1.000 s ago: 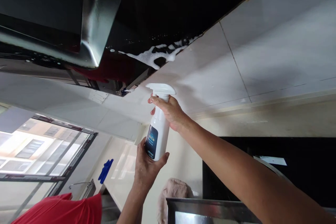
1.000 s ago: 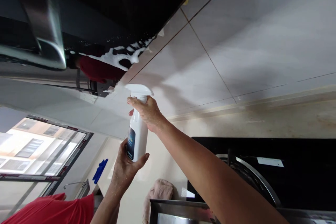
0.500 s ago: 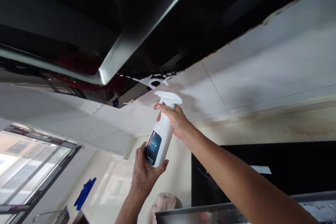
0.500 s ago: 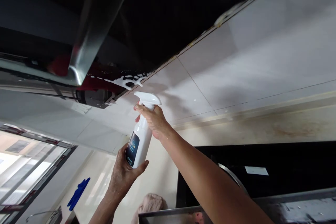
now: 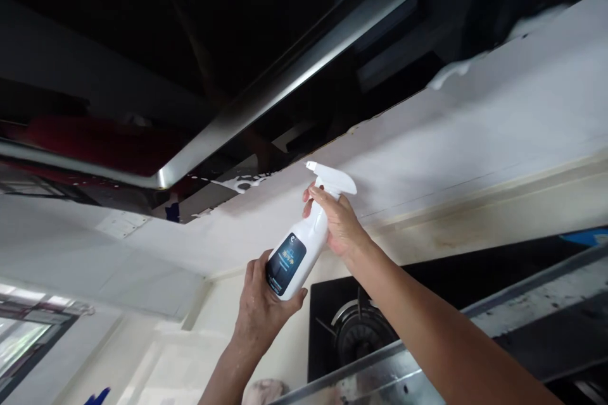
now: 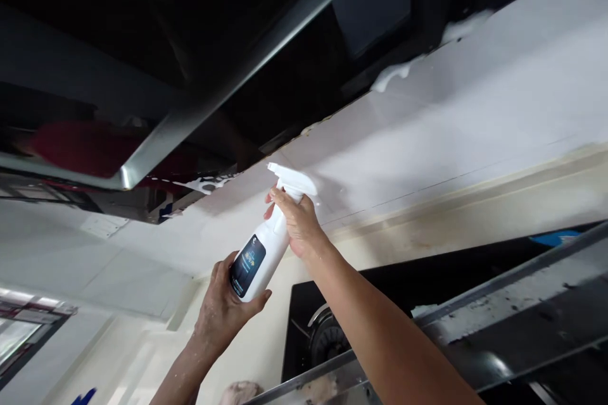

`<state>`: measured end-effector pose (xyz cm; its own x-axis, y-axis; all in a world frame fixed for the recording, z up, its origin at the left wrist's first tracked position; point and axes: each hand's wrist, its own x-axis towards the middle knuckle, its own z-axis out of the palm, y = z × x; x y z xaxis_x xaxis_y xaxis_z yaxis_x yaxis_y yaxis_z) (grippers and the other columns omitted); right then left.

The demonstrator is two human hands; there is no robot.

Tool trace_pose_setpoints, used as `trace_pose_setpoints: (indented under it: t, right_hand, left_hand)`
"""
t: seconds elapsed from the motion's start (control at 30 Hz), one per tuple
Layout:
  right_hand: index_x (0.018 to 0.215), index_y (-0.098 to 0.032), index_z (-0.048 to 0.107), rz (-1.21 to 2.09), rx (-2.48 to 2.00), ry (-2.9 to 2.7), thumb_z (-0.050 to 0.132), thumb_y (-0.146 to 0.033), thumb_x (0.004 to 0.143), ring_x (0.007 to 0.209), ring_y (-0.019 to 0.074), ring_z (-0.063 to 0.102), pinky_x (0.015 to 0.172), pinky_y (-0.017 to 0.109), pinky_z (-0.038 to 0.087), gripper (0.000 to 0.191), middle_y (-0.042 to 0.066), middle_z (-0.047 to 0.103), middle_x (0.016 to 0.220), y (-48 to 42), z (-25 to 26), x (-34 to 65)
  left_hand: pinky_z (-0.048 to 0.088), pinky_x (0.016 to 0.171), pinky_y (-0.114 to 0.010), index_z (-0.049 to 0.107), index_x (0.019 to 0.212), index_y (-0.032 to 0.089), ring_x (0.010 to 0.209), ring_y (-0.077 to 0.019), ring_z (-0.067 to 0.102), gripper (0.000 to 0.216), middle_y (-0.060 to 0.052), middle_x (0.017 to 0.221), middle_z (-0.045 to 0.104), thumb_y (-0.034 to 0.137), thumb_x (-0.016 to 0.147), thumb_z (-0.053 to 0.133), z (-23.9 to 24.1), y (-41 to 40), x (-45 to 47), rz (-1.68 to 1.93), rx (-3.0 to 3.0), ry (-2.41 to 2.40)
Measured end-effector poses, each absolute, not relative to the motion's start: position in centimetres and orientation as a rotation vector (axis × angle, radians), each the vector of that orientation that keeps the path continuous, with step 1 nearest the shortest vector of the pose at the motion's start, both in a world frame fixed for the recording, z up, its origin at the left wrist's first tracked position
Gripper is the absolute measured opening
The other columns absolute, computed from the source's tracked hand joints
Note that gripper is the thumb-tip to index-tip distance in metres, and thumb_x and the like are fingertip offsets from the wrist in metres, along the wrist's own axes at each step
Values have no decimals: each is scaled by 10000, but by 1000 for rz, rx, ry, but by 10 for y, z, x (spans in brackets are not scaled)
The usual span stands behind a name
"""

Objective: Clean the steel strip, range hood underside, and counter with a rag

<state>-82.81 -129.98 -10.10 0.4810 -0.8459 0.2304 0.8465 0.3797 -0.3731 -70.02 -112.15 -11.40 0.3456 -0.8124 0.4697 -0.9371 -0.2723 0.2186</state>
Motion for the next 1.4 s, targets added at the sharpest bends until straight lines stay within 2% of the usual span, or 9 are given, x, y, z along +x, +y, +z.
trace_pose_setpoints:
  t: [0.1, 0.23, 0.4, 0.6, 0.83, 1.03, 1.23, 1.33, 1.4]
  right_hand:
    - [785, -205, 597, -1107, -457, 11, 835, -456, 655, 524, 101, 542, 503, 243, 428, 369, -47, 610, 697, -1309, -102, -850]
    - [915, -217, 641, -1132, -450, 7, 843, -455, 638, 539, 104, 557, 508, 253, 427, 417, -28, 685, 847, -1318, -99, -873]
    - [754, -200, 600, -1168, -502, 72, 817, -441, 690, 527, 103, 522, 528, 256, 403, 330, -33, 616, 687, -1330, -104, -900]
    - [973, -235, 651, -1277, -499, 50, 825, -416, 707, 564, 100, 552, 558, 264, 417, 366, -28, 679, 903, -1351, -111, -943]
    - [733, -200, 571, -1289, -458, 91, 845, -435, 695, 559, 95, 518, 585, 260, 424, 363, -49, 578, 702, -1365, -105, -980]
    - [962, -222, 675, -1319, -410, 140, 883, -436, 631, 560, 99, 554, 545, 261, 423, 446, -24, 692, 896, -1376, -106, -997]
    - [674, -188, 605, -1220, -576, 190, 821, -548, 649, 491, 116, 493, 511, 246, 380, 420, -19, 574, 529, -1383, -98, -996]
    - [665, -193, 579, -1213, -518, 196, 846, -529, 616, 508, 111, 508, 521, 242, 403, 433, -23, 592, 572, -1386, -99, -1002]
    - [759, -191, 619, -1219, -472, 190, 870, -515, 593, 517, 104, 524, 506, 240, 406, 442, -19, 651, 691, -1390, -103, -1011]
  left_hand:
    - [574, 885, -450, 457, 1350, 214, 1027, -266, 612, 786, -87, 1144, 552, 400, 670, 804, -113, -1133, -715, 329, 2135, -1577]
    - [579, 879, -466, 451, 1345, 221, 1027, -275, 621, 783, -90, 1147, 551, 426, 677, 805, -113, -1145, -732, 294, 2101, -1603]
    - [581, 892, -486, 456, 1335, 220, 1042, -289, 626, 780, -94, 1145, 556, 383, 657, 806, -118, -1164, -756, 273, 2035, -1631]
    - [576, 926, -500, 449, 1356, 231, 1060, -294, 635, 780, -89, 1153, 564, 344, 663, 790, -124, -1192, -791, 234, 1940, -1680]
    - [564, 959, -522, 466, 1349, 203, 1064, -301, 627, 809, -90, 1135, 581, 337, 627, 804, -112, -1214, -825, 202, 1953, -1710]
    - [569, 963, -519, 495, 1329, 219, 1083, -307, 641, 777, -85, 1156, 588, 382, 628, 789, -107, -1222, -848, 15, 2013, -1654]
    - [561, 957, -548, 478, 1336, 214, 1064, -310, 642, 789, -88, 1164, 582, 404, 635, 785, -115, -1226, -849, 68, 2054, -1586]
    - [563, 954, -557, 482, 1337, 209, 1069, -321, 647, 797, -90, 1160, 590, 417, 630, 785, -116, -1229, -852, 65, 2064, -1591]
    - [568, 946, -553, 478, 1346, 209, 1054, -319, 656, 814, -91, 1162, 595, 425, 625, 787, -116, -1234, -859, 56, 2061, -1613]
